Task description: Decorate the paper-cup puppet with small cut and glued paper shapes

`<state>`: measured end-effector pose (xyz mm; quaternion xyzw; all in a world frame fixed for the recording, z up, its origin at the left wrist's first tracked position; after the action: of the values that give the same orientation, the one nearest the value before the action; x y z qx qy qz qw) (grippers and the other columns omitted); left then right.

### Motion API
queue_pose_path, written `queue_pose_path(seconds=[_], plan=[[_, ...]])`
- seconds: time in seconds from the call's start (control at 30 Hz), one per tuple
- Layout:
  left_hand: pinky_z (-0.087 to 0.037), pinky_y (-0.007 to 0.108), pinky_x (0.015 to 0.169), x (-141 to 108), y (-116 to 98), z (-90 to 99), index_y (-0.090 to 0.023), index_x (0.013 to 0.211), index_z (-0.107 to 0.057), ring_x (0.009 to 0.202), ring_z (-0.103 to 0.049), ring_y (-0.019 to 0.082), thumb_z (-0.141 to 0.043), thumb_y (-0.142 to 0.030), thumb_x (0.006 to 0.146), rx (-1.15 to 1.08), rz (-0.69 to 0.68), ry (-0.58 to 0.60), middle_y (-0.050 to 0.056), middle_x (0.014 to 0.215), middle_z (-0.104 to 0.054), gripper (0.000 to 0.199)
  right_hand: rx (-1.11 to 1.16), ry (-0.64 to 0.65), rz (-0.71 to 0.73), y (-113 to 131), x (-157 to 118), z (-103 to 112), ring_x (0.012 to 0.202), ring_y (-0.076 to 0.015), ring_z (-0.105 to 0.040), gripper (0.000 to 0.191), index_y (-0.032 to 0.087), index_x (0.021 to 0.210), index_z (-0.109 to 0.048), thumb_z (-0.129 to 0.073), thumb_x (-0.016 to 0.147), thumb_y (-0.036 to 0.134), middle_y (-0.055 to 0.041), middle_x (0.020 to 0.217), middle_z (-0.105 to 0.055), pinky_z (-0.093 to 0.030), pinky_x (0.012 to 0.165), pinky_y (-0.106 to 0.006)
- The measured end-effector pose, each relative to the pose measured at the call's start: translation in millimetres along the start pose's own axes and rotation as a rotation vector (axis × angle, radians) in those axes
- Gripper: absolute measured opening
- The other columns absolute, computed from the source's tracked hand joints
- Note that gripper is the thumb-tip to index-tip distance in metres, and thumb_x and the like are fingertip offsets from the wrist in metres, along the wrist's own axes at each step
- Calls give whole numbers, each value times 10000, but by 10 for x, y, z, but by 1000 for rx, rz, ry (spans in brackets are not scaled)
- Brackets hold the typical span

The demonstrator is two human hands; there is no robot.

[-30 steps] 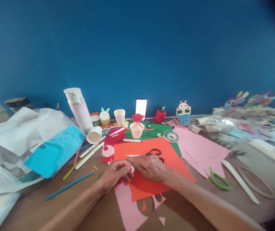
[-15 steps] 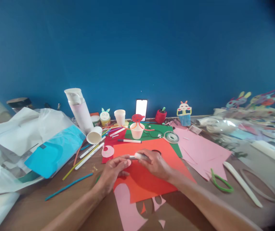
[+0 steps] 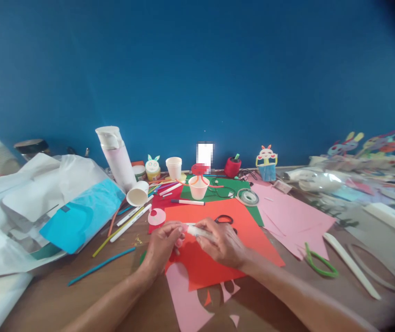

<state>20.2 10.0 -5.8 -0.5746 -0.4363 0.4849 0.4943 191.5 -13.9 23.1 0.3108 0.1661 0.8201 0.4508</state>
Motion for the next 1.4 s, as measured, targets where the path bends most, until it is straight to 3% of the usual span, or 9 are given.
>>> queue_pose_path(seconds=[0.53,0.77,1.1,1.4], plan=[[-358,185,338,-31,63,2,-169,988,-586,407,-447,58,-456,-305,758,128,-64,138,-2,691,-518,297,-249,-28,43,-96,7,-55,564,-129,-571,192,172,965,-474,-407,820,279,-24,681,-620,-293,487,-211],[-389,177,383,-78,-7,-47,-153,963,-610,479,-465,43,-439,-212,740,210,-149,144,65,944,-531,287,-283,-32,73,-86,7,-48,552,-127,-557,171,166,924,-496,-403,815,260,-23,654,-611,-287,486,-217],[-437,203,443,-53,54,-43,-149,983,-601,587,-523,84,-443,-204,732,220,-164,136,98,1111,-500,301,-254,-4,71,-79,-5,-60,583,-129,-568,177,161,926,-494,-406,815,267,-23,673,-611,-292,486,-215],[-427,196,430,-46,54,-15,-175,984,-615,506,-505,63,-395,-136,722,207,-204,188,64,948,-561,344,-147,-3,-20,-99,-28,-85,567,-125,-559,182,181,959,-471,-408,817,277,-7,690,-612,-314,498,-212]])
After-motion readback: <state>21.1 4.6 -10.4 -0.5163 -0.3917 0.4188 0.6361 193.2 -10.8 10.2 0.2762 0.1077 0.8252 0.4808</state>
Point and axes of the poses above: each hand's wrist, its own x-axis towards the middle knuckle, its own z-axis out of the back of the hand, y = z × x, the point moved 1 cm from there along x, towards the middle knuckle
